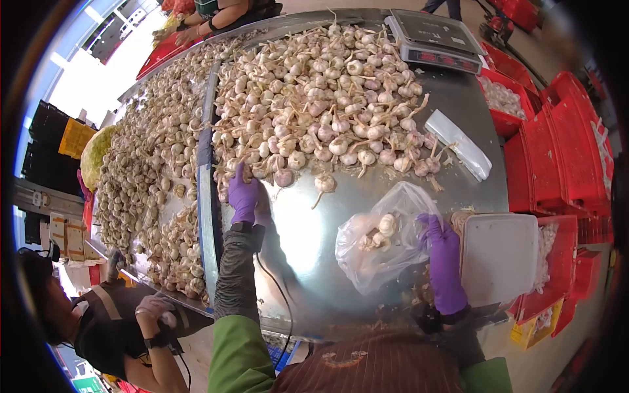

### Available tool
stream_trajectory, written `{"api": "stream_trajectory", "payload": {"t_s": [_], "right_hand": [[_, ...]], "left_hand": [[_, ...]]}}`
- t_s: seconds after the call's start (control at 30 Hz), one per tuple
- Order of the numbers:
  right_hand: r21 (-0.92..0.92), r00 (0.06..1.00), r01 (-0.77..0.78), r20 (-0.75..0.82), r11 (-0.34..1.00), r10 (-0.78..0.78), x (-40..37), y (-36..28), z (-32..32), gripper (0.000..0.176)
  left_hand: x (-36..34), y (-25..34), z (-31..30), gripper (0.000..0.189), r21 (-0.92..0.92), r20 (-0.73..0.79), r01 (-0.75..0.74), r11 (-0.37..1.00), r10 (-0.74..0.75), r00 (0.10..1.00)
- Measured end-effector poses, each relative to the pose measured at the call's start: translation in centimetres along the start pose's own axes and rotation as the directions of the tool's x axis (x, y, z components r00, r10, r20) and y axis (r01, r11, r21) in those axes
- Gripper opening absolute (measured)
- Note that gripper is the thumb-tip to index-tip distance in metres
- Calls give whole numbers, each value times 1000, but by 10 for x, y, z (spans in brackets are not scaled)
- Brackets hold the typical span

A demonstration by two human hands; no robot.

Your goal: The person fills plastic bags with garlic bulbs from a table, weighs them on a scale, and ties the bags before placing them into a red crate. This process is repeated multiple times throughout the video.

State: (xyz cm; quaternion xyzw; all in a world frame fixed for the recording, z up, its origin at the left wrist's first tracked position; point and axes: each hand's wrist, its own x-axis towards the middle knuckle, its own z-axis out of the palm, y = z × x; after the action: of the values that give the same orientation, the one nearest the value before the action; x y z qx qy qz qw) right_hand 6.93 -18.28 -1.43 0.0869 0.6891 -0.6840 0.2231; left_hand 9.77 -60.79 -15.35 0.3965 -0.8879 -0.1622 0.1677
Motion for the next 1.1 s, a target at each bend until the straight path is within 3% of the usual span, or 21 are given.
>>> {"api": "stream_trajectory", "payload": {"t_s": [0.03, 0.17, 0.23, 0.3, 0.33, 0.37, 0.4, 0.43, 0.47, 0.5, 0.57, 0.6, 0.63, 0.7, 0.77, 0.8, 0.83, 0.9, 0.97, 1.03, 1.1], "right_hand": [[-165, 985, 75, -138, 983, -99, 3, 3, -5, 30], [-47, 966, 31, -255, 998, -42, -4, 12, -20, 28], [-80, 947, 73, -308, 994, -94, -11, 15, -30, 27], [-107, 921, 112, -362, 988, -143, -13, 23, -35, 27], [-173, 896, 210, -361, 962, -261, -12, 29, -36, 27], [-242, 861, 300, -347, 923, -371, -13, 34, -36, 27], [-241, 872, 331, -293, 913, -393, -16, 32, -33, 26], [-240, 875, 317, -299, 918, -380, -21, 27, -27, 26], [-281, 901, 300, -231, 911, -368, -26, 19, -20, 25], [-320, 921, 294, -157, 901, -357, -29, 15, -14, 25], [-291, 851, 435, -175, 852, -495, -21, 37, -2, 21], [-271, 760, 560, -210, 783, -616, -20, 45, 2, 19], [-261, 758, 565, -210, 783, -618, -24, 46, 1, 19], [-248, 827, 429, -278, 868, -488, -24, 42, -11, 19], [-211, 858, 354, -314, 911, -406, -26, 32, -25, 21], [-178, 855, 331, -357, 927, -375, -24, 38, -34, 21], [-145, 853, 307, -397, 941, -340, -21, 44, -41, 21], [-103, 825, 362, -427, 926, -370, -20, 48, -47, 20], [-17, 906, 232, -361, 973, -222, -26, 43, -53, 21], [-1, 914, 211, -355, 977, -198, -25, 44, -58, 22], [10, 923, 161, -357, 987, -147, -28, 44, -61, 22]], "left_hand": [[5, -6, 3, 48, -69, 52, 99, 993, -95, 994], [19, -32, 16, 47, -184, 52, 129, 975, -121, 991], [21, -71, 41, 42, -407, -15, 173, 897, -196, 981], [-10, -46, 10, 34, -672, 10, 111, 732, -141, 990], [-34, -13, -23, 33, -751, 240, 261, 606, -117, 964], [-63, 31, -57, 32, -769, 455, 428, 475, -65, 888], [-89, 72, -81, 34, -760, 636, 593, 266, 120, 762], [-118, 110, -100, 37, -656, 726, 751, 70, 329, 604], [-146, 139, -110, 40, -497, 820, 868, -10, 321, 474], [-166, 148, -101, 39, -299, 764, 951, -82, 576, 290], [-202, 198, -99, 42, -126, 824, 992, 10, 558, 99], [-202, 209, -95, 44, -162, 892, 958, 237, 450, 39], [-211, 233, -89, 42, -314, 905, 922, 227, 366, 218], [-202, 228, -64, 41, -682, 715, 510, 524, 330, 617], [-166, 199, -35, 46, -578, 416, 83, 812, 207, 885], [-148, 198, -29, 46, -384, 213, -166, 908, 262, 941], [-132, 197, -22, 46, -117, 18, -356, 927, 360, 933], [-108, 180, 22, 42, -91, 29, -279, 956, 283, 959], [-89, 149, 65, 42, -122, 256, -239, 963, 264, 930], [-101, 173, 54, 45, -88, 43, -356, 930, 360, 932], [-108, 206, 43, 50, -65, -65, -586, 808, 582, 810]]}}
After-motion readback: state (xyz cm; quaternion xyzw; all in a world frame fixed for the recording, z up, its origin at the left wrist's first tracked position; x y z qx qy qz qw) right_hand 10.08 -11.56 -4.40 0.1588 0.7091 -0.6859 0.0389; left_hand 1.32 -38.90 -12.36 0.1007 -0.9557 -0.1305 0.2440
